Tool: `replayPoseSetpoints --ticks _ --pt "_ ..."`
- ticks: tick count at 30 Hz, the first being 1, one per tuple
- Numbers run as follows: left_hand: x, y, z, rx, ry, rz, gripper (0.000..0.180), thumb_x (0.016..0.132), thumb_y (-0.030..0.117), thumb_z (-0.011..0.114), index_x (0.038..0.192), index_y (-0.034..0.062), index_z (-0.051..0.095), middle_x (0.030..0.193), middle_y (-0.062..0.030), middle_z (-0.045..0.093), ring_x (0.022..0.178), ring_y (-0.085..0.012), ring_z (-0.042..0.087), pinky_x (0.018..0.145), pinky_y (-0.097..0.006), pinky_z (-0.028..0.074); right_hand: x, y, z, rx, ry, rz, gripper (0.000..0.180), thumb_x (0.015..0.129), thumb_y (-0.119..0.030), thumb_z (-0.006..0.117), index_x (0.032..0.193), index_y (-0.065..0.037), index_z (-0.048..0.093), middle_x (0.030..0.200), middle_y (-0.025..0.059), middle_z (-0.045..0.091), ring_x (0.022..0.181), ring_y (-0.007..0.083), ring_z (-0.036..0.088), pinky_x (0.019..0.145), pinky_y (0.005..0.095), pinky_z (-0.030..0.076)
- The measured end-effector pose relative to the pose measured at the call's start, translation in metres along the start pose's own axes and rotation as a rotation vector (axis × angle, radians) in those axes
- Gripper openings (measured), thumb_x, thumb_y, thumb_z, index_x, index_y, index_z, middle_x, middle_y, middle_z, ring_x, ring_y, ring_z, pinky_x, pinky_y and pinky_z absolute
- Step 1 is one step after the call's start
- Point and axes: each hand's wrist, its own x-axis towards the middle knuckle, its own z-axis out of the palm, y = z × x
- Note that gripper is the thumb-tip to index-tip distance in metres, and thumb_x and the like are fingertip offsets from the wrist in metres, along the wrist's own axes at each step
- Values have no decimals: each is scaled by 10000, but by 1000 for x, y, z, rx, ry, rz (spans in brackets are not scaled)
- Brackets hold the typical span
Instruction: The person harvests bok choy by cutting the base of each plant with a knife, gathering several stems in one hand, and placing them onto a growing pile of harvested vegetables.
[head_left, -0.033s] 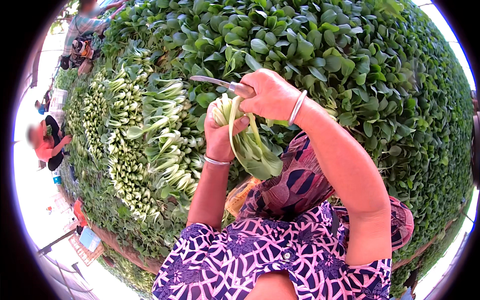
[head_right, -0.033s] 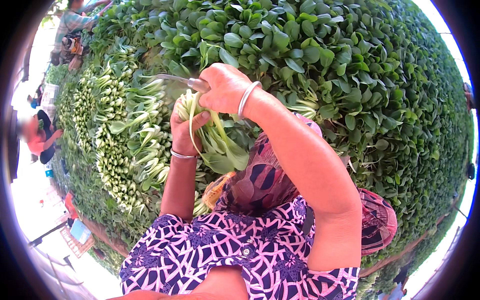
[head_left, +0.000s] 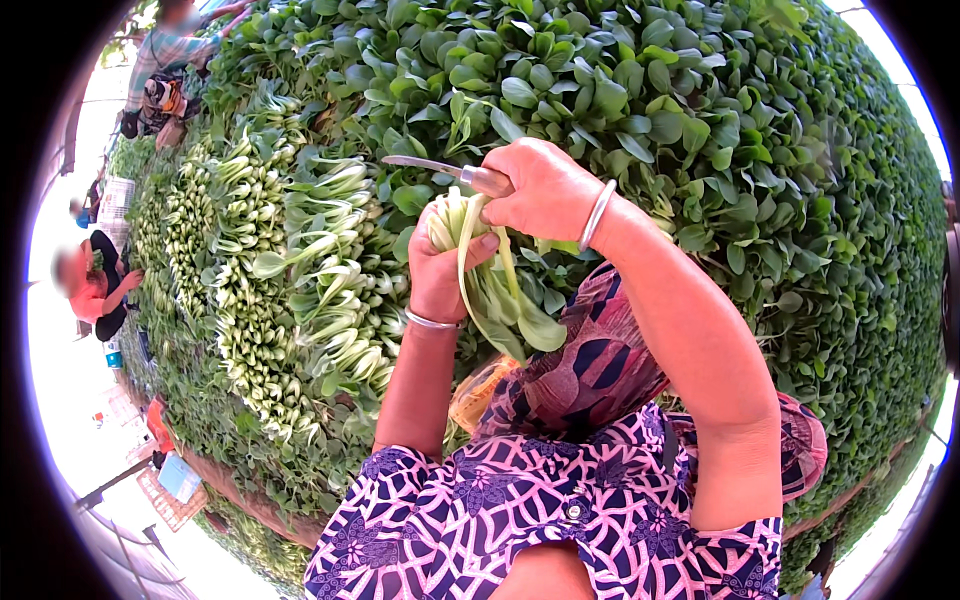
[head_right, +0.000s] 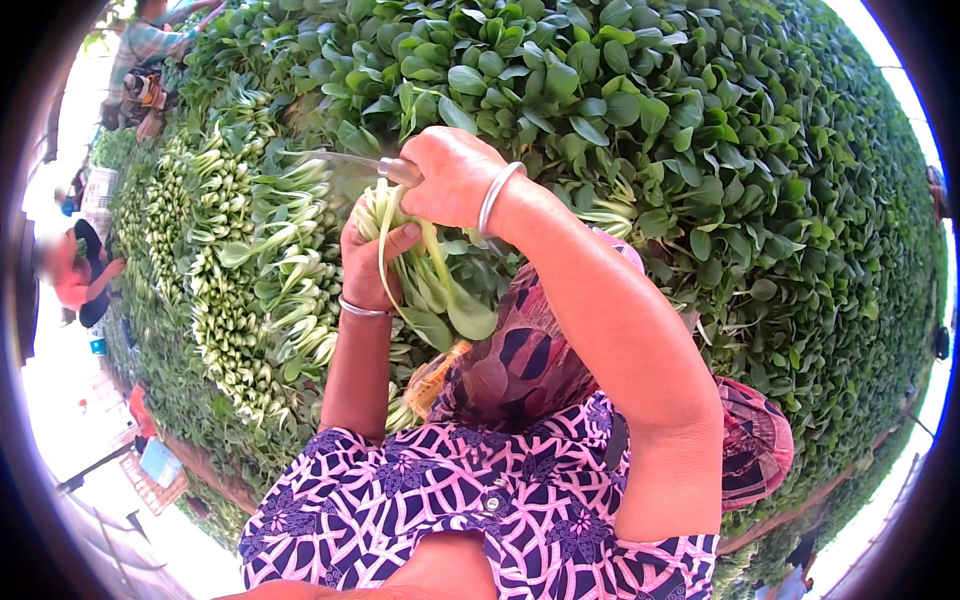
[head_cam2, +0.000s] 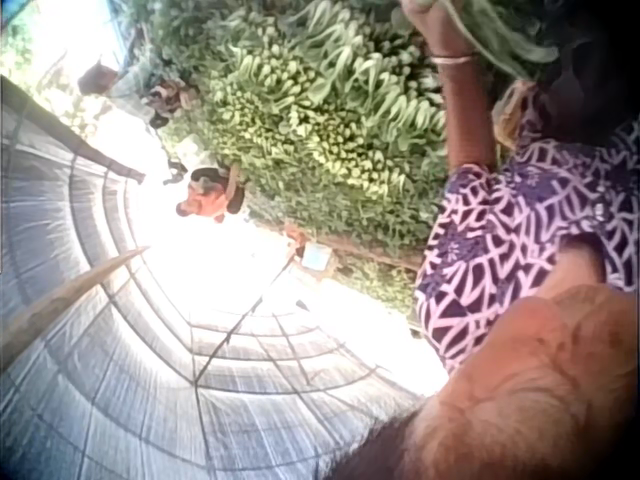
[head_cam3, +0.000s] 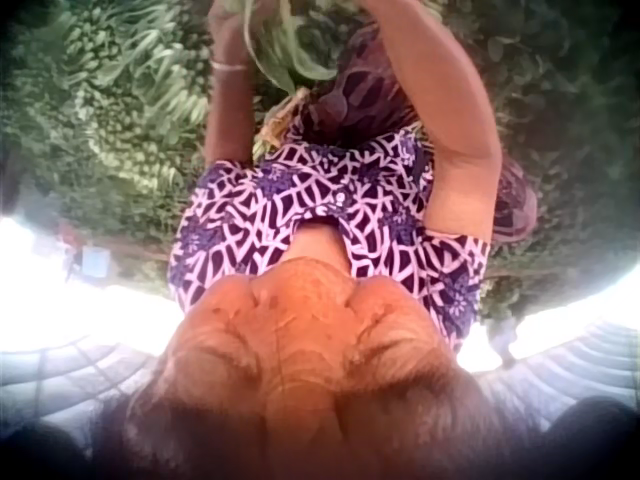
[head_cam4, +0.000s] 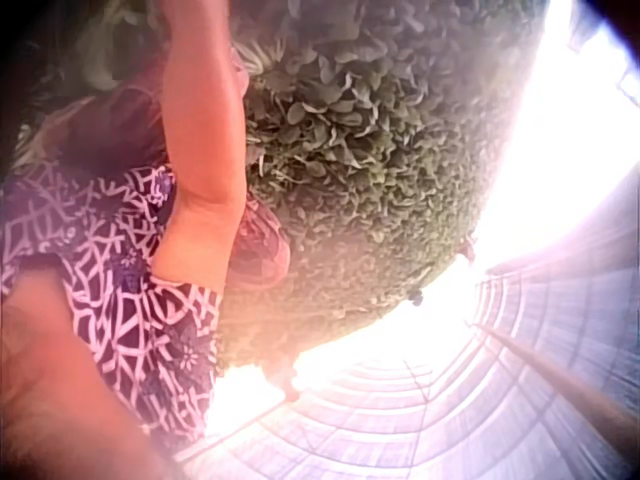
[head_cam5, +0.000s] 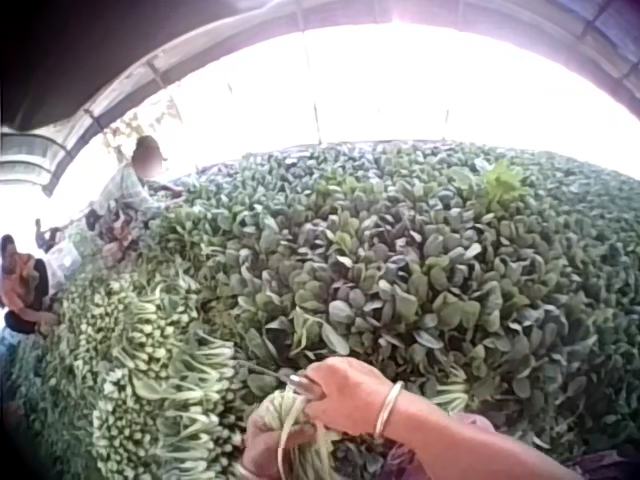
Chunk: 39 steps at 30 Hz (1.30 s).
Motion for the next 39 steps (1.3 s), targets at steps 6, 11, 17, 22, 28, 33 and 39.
replayPoseSetpoints --ticks 6,11,17,22,28,33,39 --pt "-3 10 -13 -13 124 -216 372 793 65 703 1142 -16 604 887 -111 684 682 -190 670 625 -297 575 -3 -6 -7 -208 -2 89 200 720 -187 671 836 -24 664 876 188 666 882 383 639 778 461 503" --pt "1 -4 -42 -231 95 -318 365 855 145 704 1141 -54 598 874 -139 689 648 -199 668 576 -319 580 -8 -4 -9 -317 -76 78 162 748 -140 633 861 -34 678 875 185 673 903 380 645 792 467 504" --pt "1 -5 -38 -404 217 -301 289 891 127 674 1105 -58 617 810 -139 688 634 -223 684 559 -334 594 -8 3 -3 -391 -97 36 120 745 -128 608 834 -52 635 782 165 662 803 390 639 715 483 492" --pt "2 -4 -38 -337 192 -295 281 885 153 681 1066 -57 639 766 -120 679 607 -223 672 557 -322 585 -9 2 -5 -423 -137 28 111 754 -116 597 837 -53 634 785 163 666 810 387 642 721 484 496" --pt "1 -5 -40 -344 212 -304 233 888 151 667 1014 -45 650 673 -61 621 557 -216 623 532 -314 562 -17 -1 -2 -481 -97 -14 108 769 -101 601 866 -76 641 815 153 680 837 362 659 740 469 509" --pt "-11 -2 -23 -343 175 -267 195 882 137 657 987 -27 645 665 -41 585 579 -178 564 568 -289 522 -16 0 7 -662 -166 104 103 802 -113 608 890 -80 652 882 143 698 880 330 677 784 436 523" --pt "-14 9 -14 -212 169 -172 262 863 135 679 1063 -28 632 716 -44 570 611 -166 558 595 -274 507 -13 -2 -1 -514 48 75 114 841 -157 589 905 -69 622 846 169 682 858 356 666 756 460 515"
